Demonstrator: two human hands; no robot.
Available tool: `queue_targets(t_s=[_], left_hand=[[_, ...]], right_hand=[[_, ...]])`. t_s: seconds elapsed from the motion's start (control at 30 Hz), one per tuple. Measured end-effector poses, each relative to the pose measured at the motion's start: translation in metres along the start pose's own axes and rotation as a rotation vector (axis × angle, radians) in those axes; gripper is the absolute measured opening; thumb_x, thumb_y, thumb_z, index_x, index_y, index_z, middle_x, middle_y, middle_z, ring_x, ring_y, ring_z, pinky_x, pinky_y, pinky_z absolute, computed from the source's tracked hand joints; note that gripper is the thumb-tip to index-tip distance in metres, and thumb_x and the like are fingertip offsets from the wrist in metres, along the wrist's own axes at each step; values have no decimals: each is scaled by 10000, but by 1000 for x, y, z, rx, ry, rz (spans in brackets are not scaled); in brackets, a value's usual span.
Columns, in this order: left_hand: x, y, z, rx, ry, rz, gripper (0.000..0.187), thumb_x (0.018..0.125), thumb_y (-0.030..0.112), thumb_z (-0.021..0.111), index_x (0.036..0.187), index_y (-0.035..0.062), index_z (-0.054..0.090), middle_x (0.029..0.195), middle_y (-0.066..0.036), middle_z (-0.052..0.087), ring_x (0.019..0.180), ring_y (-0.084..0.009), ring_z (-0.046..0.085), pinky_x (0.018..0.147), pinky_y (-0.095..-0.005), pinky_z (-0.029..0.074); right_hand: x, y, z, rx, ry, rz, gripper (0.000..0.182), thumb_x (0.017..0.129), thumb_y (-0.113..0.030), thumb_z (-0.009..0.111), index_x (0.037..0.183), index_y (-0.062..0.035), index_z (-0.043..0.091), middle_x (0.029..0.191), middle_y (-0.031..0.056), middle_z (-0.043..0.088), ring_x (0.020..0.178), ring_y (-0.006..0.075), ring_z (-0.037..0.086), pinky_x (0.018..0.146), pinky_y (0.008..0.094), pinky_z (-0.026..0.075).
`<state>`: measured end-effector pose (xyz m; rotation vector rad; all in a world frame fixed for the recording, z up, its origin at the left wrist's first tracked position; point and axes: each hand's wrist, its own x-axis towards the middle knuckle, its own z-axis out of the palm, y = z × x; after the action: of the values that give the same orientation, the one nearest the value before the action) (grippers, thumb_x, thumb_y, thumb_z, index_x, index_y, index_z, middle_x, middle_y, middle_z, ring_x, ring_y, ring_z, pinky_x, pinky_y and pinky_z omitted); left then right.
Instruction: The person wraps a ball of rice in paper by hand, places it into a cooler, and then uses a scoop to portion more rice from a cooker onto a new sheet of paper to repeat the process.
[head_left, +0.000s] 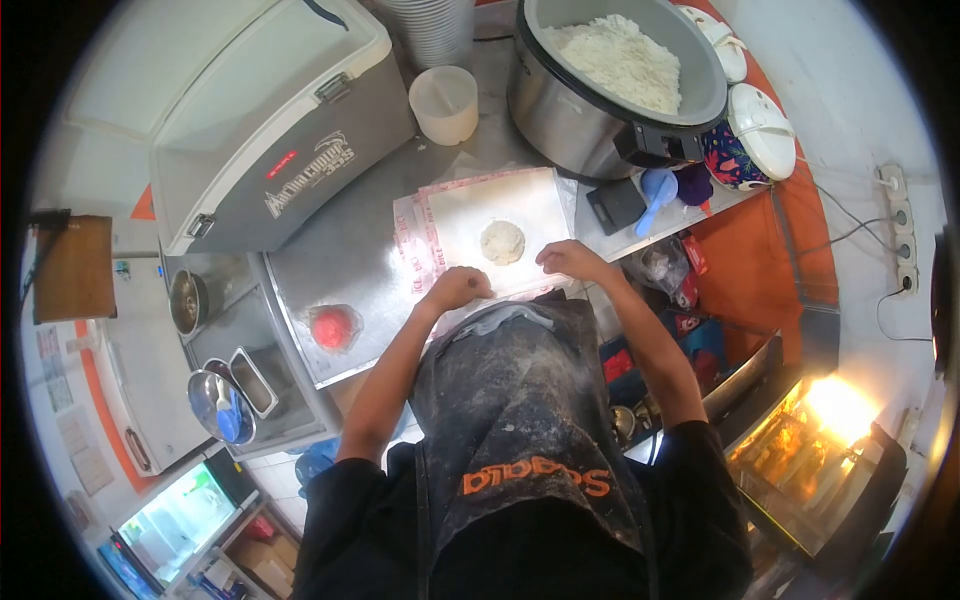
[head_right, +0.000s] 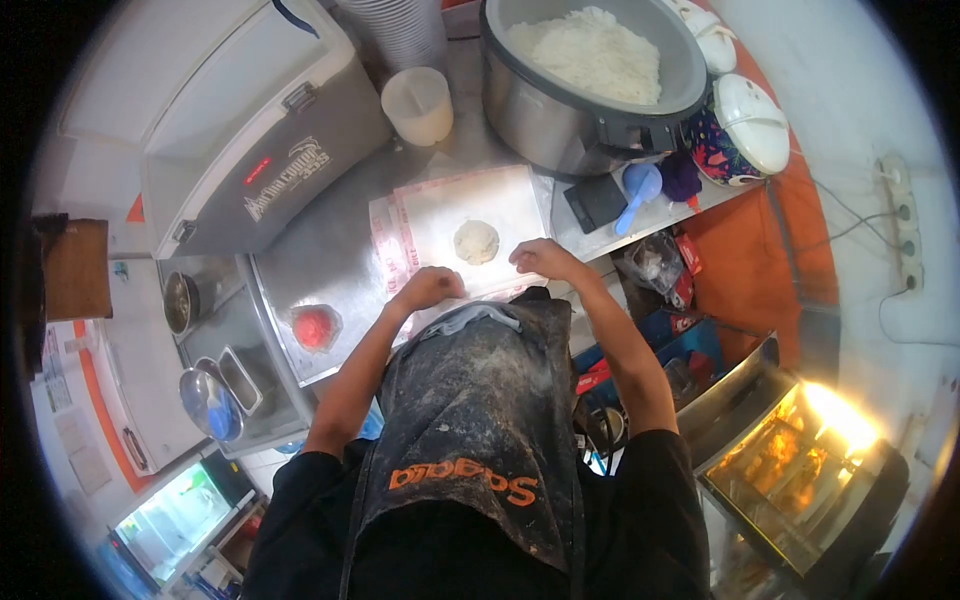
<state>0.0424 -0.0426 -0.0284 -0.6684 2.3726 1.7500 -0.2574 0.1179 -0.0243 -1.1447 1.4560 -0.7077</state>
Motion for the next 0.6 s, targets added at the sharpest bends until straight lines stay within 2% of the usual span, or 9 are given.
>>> queue_targets(t_s=[0.03, 0.1, 0.17, 0.27, 0.4, 0.47, 0.53, 0.57, 0.6], left_hand=[[-5, 26, -1, 125, 58, -54, 182, 828, 225, 773, 929, 75, 783, 952, -99, 750, 911, -271, 710, 829, -387, 544], [-7, 45, 6, 248, 120, -112, 227, 830, 267, 785, 957, 79, 774, 965, -101, 737, 936, -288, 699, 837, -404, 538], [-8, 48, 9, 473, 339, 83, 261, 843, 311, 779, 976, 88, 760, 963, -111, 708, 956, -324, 677, 838, -444, 524], [-4, 33, -2, 514, 359, 57, 231, 862, 303, 762, 960, 93, 769, 939, -119, 698, 949, -334, 673, 838, -455, 521], [-5, 12, -17, 425, 491, 13, 194, 894, 261, 723, 943, 79, 769, 945, -128, 710, 925, -342, 681, 831, -459, 527], [-7, 5, -18, 117, 559, 12, 195, 913, 243, 697, 920, 61, 768, 938, -139, 720, 884, -356, 688, 817, -470, 530], [-6, 7, -21, 51, 635, -69, 199, 923, 233, 681, 899, 53, 763, 930, -148, 721, 865, -364, 689, 808, -474, 530], [-6, 7, -22, -10, 696, -138, 209, 932, 223, 666, 879, 44, 758, 922, -157, 723, 846, -372, 690, 798, -478, 531], [-6, 11, -21, -16, 710, -146, 209, 932, 223, 666, 879, 44, 758, 922, -157, 723, 846, -372, 690, 798, -478, 531]], right_hand=[[-1, -6, 2, -3, -4, -1, 261, 882, -142, 780, 1111, -20, 745, 1005, 102, 768, 922, 183, 708, 856, 337, 548], [-5, -22, 3, -273, 225, -146, 202, 912, -161, 728, 1085, -58, 731, 1010, 79, 748, 982, 257, 672, 883, 397, 524], [-1, -32, 4, -271, 274, -176, 207, 904, -184, 734, 1077, -71, 733, 1019, 81, 740, 1003, 281, 645, 906, 409, 503], [0, -46, -4, -299, 355, -224, 208, 897, -210, 739, 1065, -88, 741, 1033, 78, 731, 1036, 303, 620, 937, 419, 479], [3, -35, -19, -470, 271, -236, 198, 883, -229, 749, 1023, -88, 762, 1035, 86, 738, 1058, 296, 632, 944, 425, 476], [9, -23, -24, -428, 281, -257, 243, 902, -275, 751, 1016, -62, 770, 1031, 119, 751, 1007, 302, 671, 899, 414, 501], [13, -18, -25, -123, 391, -113, 301, 940, -315, 730, 1035, -32, 767, 989, 165, 756, 894, 318, 706, 821, 399, 529], [19, -16, -26, -165, 409, -120, 320, 968, -319, 711, 1062, -18, 763, 950, 186, 755, 807, 319, 714, 754, 388, 535], [21, -13, -27, -170, 394, -125, 320, 968, -319, 711, 1062, -18, 763, 950, 186, 755, 807, 319, 714, 754, 388, 535]])
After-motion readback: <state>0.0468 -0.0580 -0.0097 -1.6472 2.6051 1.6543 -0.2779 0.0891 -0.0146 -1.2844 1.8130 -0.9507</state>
